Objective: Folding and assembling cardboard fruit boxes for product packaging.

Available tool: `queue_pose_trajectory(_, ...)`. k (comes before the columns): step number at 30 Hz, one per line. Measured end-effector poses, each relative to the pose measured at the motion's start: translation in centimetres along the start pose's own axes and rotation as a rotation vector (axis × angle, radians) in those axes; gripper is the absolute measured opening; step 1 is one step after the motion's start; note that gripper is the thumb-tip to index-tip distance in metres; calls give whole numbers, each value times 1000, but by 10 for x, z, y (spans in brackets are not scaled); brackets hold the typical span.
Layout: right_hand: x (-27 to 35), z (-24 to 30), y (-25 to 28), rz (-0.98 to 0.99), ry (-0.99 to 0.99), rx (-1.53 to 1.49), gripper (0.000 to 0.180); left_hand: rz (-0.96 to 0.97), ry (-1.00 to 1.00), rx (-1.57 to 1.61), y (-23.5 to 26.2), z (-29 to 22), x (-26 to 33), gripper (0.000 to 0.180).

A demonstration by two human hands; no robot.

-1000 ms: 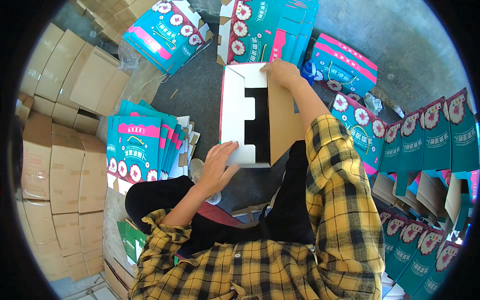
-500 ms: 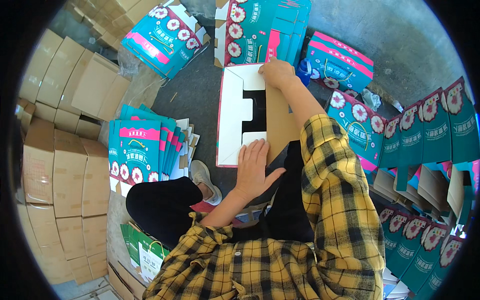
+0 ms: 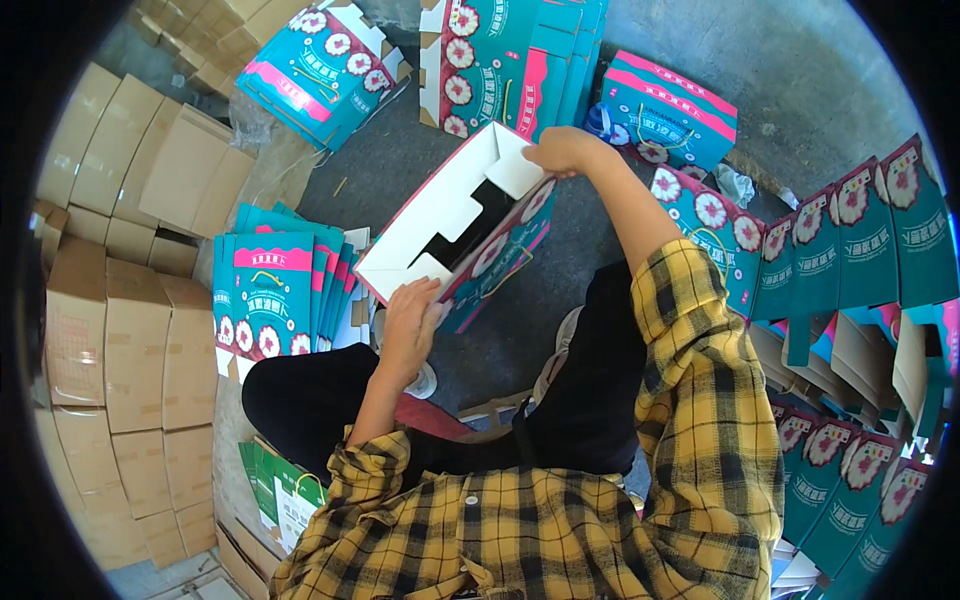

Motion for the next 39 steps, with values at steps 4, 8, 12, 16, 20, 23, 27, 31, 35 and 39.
queue_pose_trajectory(4, -11, -11, -17, 81, -101, -546, 60, -22, 497, 268, -8, 41, 5, 31)
queue_pose_trajectory(8, -8, 11, -7, -218, 91, -121, 45, -552, 438, 406, 6, 35, -8, 45)
queue_pose_trajectory(12, 23, 58, 7, -458, 174, 81, 49, -318, 391, -316, 6, 24, -19, 56)
queue_pose_trajectory(16, 43, 102, -24, -381, 554, 269, 69, -103, 327, -380, -14, 16, -24, 58)
queue_pose_trajectory(20, 26, 103, -43, -282, 529, 387, 68, -53, 300, -338, -27, 25, -27, 57)
queue_pose_trajectory(23, 17, 95, -52, -187, 512, 354, 60, -28, 286, -279, -29, 29, -29, 54)
queue_pose_trajectory(27, 12, 96, -52, -104, 476, 362, 55, 25, 275, -191, -31, 30, -32, 51)
queue_pose_trajectory(31, 8, 92, -57, 91, 366, 333, 61, 50, 288, -163, -35, 34, -33, 49)
queue_pose_trajectory(35, 14, 88, -54, 42, 404, 301, 57, -12, 253, -137, -35, 27, -31, 48)
queue_pose_trajectory(39, 21, 78, -44, 3, 448, 184, 52, -261, 157, -123, -5, 4, -22, 51)
Point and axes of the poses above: each hand's wrist, its own x-axis away from the middle knuckle, its own y-axis out of the back of the hand, z = x × y, the point moved 8 cm from there along -x, towards the middle knuckle, and after that the axes turned 6 degrees about z, right-handed, at the moved point
